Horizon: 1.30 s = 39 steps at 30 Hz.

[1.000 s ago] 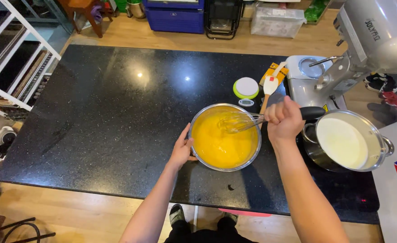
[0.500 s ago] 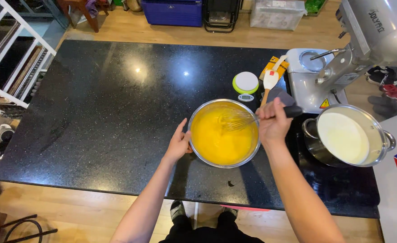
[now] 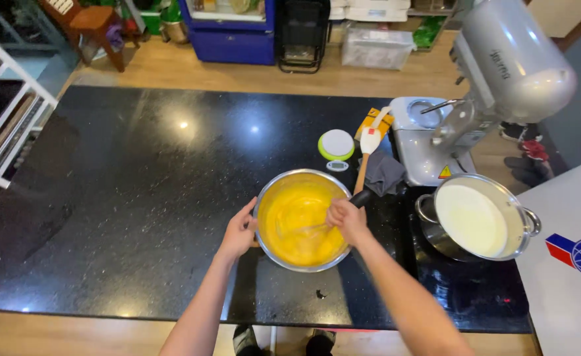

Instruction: Whisking a yellow mixture in a bowl while gradually adding a white liquid from a pot.

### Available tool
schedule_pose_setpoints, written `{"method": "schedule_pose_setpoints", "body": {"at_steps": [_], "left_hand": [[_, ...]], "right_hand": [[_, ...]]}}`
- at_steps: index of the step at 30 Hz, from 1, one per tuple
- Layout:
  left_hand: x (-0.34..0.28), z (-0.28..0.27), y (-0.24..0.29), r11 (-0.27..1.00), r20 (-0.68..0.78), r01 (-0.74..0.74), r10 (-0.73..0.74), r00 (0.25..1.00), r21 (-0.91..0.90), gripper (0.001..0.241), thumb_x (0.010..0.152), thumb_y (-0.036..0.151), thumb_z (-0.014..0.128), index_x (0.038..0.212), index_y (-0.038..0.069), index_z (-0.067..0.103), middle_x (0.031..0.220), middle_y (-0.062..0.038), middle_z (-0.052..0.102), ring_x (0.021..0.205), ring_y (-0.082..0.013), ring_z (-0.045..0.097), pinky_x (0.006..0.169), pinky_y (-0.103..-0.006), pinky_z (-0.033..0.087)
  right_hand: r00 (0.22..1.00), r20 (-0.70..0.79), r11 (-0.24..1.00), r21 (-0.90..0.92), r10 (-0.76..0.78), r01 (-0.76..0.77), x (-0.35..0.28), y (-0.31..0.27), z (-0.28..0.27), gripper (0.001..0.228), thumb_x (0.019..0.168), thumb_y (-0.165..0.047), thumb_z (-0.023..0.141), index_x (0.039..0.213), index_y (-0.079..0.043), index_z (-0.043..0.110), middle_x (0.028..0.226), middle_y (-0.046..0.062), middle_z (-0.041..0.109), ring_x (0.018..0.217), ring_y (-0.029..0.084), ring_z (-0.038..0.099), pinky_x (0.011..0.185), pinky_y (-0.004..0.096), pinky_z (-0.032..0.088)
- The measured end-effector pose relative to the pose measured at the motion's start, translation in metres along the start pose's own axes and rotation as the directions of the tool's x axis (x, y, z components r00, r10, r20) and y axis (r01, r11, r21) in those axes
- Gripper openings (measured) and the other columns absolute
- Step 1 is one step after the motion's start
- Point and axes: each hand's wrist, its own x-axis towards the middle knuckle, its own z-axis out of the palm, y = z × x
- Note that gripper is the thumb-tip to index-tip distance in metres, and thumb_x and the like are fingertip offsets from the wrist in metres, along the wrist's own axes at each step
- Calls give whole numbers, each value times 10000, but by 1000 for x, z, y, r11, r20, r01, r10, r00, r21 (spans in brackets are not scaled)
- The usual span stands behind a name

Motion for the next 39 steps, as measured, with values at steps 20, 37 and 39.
{"method": "schedule_pose_setpoints", "body": {"at_steps": [20,37,39], "left_hand": [[-9,6,-4,999,39,-42,42,998,-20,616,1023,109,484,1597,229,296,929,-42,663,753,-126,673,661,-310,630],[-8,5,-13,998,34,-53,54,998,-46,605,1026,91,492,1596,195,318,804,-27,647,630,-108,621,576,-272,579],[-4,4,-11,995,48,-40,44,998,-95,602,1016,85,501,1582,198,328,772,-17,606,606,-113,614,552,-275,576]], "right_hand": [[856,50,856,86,-515,510,-30,-121,81,426,925,-199,502,564,-131,286,507,3,243,463,164,272,527,347,286],[812,-468,905,57,-350,423,42,27,26,283,934,-104,544,676,-161,440,551,-18,308,462,147,351,521,333,358],[929,-260,949,105,-264,299,52,31,22,381,959,-158,539,621,-159,365,523,-8,284,452,154,338,508,329,336]]}}
